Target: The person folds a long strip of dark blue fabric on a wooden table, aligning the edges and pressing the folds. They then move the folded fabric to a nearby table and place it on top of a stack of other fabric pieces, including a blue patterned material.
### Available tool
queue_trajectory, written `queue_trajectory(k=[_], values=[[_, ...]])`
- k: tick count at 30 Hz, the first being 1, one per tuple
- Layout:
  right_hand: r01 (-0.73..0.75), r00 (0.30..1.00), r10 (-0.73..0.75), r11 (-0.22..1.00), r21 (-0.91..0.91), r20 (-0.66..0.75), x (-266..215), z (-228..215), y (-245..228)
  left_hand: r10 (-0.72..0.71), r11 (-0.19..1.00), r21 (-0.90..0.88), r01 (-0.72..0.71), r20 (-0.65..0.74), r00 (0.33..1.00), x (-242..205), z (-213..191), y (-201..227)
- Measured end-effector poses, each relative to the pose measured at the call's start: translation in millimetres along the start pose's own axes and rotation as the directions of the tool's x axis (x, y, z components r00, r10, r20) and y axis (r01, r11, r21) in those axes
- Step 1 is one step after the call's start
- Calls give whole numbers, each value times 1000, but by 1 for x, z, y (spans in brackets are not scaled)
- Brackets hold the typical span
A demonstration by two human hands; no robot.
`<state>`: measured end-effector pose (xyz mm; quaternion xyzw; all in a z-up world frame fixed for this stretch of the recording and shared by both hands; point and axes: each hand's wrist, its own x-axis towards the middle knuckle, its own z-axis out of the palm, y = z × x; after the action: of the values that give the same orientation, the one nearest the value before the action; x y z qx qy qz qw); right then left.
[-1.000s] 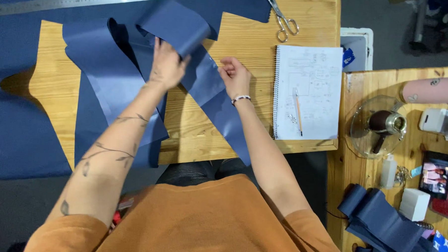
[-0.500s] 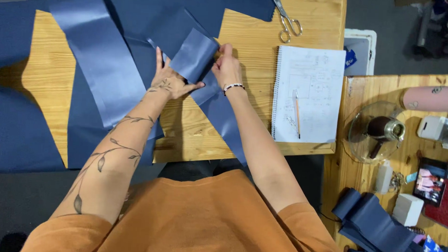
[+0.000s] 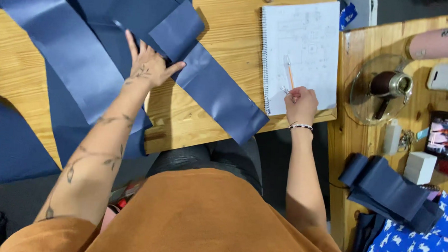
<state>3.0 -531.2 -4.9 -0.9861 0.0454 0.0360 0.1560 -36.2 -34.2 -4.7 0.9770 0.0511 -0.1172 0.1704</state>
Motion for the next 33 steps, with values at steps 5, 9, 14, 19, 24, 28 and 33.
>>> queue_trajectory(k=[5, 9, 14, 19, 24, 28, 33], values=[[123, 990, -108, 973, 196, -86, -31, -38, -58, -123, 989, -89, 116, -78, 989, -62, -42, 97], [89, 989, -131, 908, 410, 74, -61, -30, -104, -22, 959, -283, -14, -124, 992, -114, -32, 158], [100, 965, -155, 964, 247, 214, -68, -21, -111, 355, 905, -171, -389, -199, 913, -97, 23, 151], [182, 934, -215, 974, 136, 285, -64, -28, -119, 441, 890, -99, -444, -56, 896, -60, 13, 142], [356, 890, -348, 934, 28, 295, -67, -15, -113, 460, 883, -114, -455, 21, 888, -43, 10, 128], [376, 899, -374, 926, 33, 230, -82, -35, -114, 464, 880, -128, -458, 21, 886, -46, 5, 131], [252, 933, -312, 921, 297, 179, -107, -26, -119, 436, 885, -195, -422, 36, 899, -42, 10, 130]])
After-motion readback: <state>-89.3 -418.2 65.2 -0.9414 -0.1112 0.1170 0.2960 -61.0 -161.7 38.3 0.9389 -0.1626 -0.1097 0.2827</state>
